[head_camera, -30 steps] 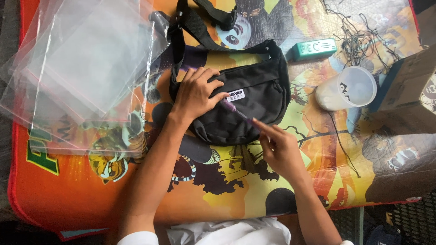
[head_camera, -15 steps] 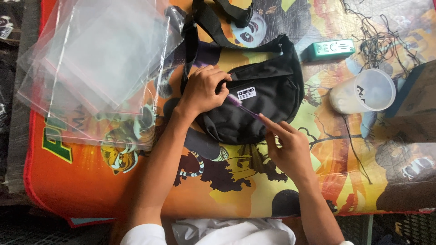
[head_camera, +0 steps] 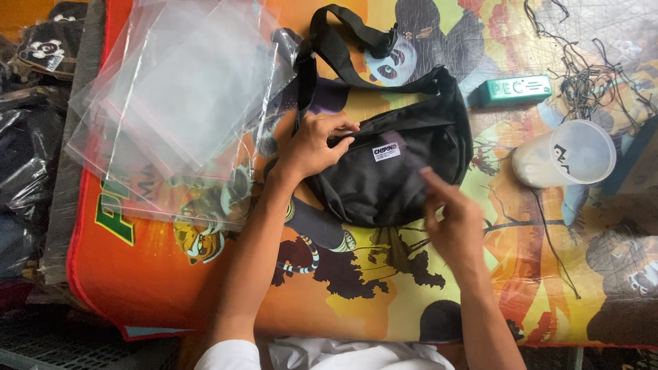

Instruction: The person uses a purple toothbrush to scrub the surface of a black shoulder bag placed on a colorful mat. They repeatedly brush the front, sides, and zipper areas of the bag.

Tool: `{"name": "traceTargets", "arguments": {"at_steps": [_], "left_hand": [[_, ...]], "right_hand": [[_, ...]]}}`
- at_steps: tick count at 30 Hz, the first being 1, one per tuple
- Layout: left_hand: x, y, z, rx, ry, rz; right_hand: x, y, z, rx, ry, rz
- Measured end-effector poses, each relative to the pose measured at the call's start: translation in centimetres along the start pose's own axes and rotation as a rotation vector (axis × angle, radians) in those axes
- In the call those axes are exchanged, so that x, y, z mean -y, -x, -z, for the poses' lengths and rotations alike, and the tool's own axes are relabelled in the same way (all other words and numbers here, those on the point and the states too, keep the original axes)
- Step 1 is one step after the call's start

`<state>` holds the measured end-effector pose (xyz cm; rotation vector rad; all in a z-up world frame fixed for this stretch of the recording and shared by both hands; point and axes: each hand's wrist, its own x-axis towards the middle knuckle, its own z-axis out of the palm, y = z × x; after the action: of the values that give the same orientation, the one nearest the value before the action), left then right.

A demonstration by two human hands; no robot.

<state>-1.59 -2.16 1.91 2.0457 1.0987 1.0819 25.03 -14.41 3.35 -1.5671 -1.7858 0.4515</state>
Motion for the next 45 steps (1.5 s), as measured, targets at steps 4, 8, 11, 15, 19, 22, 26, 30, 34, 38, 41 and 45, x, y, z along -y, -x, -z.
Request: {"name": "traceTargets", "arguments": {"at_steps": [4,8,11,15,19,22,26,30,34,38,41,45], "left_hand": [[0.2,0.0,0.1,0.003,0.074,-0.007],[0.9,0.1,0.1,0.034,0.172,0.078],[1.1,0.2,-0.1,0.042,0.178,0.107],[0.8,0.2,0.0,0.041,0.171,0.106],[0.7,0.1,-0.2,0.022,0.165,0.074],[1.1,0.0,-0.5,0.021,0.166,0.07],[1.6,0.2,-0.6,0.008,0.061,0.024],[1.2,0.2,-0.5,0.005,0.114,0.047],[0.9,0.2,0.0,0.05,0.06,-0.023],[1.0,0.3,-0.2,0.034,-0.048,-0.069],[0.4,0.1,0.0,0.041,0.008,-0.089],[-0.5,-0.1,0.3,0.048,0.05,-0.107]], "right_hand": [[3.5,1.2,-1.5,0.182,-0.022,0.067],[3.7,1.0,-1.7,0.203,0.191,0.097],[3.0,0.3,-0.8,0.184,0.238,-0.021],[1.3,-1.2,1.3,0.074,0.283,-0.323],[-0.6,-1.0,1.7,0.001,0.238,-0.246],[2.6,-0.1,1.5,0.148,0.15,-0.182],[3.7,1.5,1.5,0.361,0.049,-0.117],[-5.9,4.2,1.6,0.087,0.284,-0.193],[-3.1,2.7,4.5,-0.068,0.319,-0.22],[-1.3,4.4,4.3,0.206,-0.087,-0.218],[-0.1,4.4,4.4,0.382,-0.196,-0.314],[-2.2,4.3,5.8,0.224,0.136,-0.397]]}}
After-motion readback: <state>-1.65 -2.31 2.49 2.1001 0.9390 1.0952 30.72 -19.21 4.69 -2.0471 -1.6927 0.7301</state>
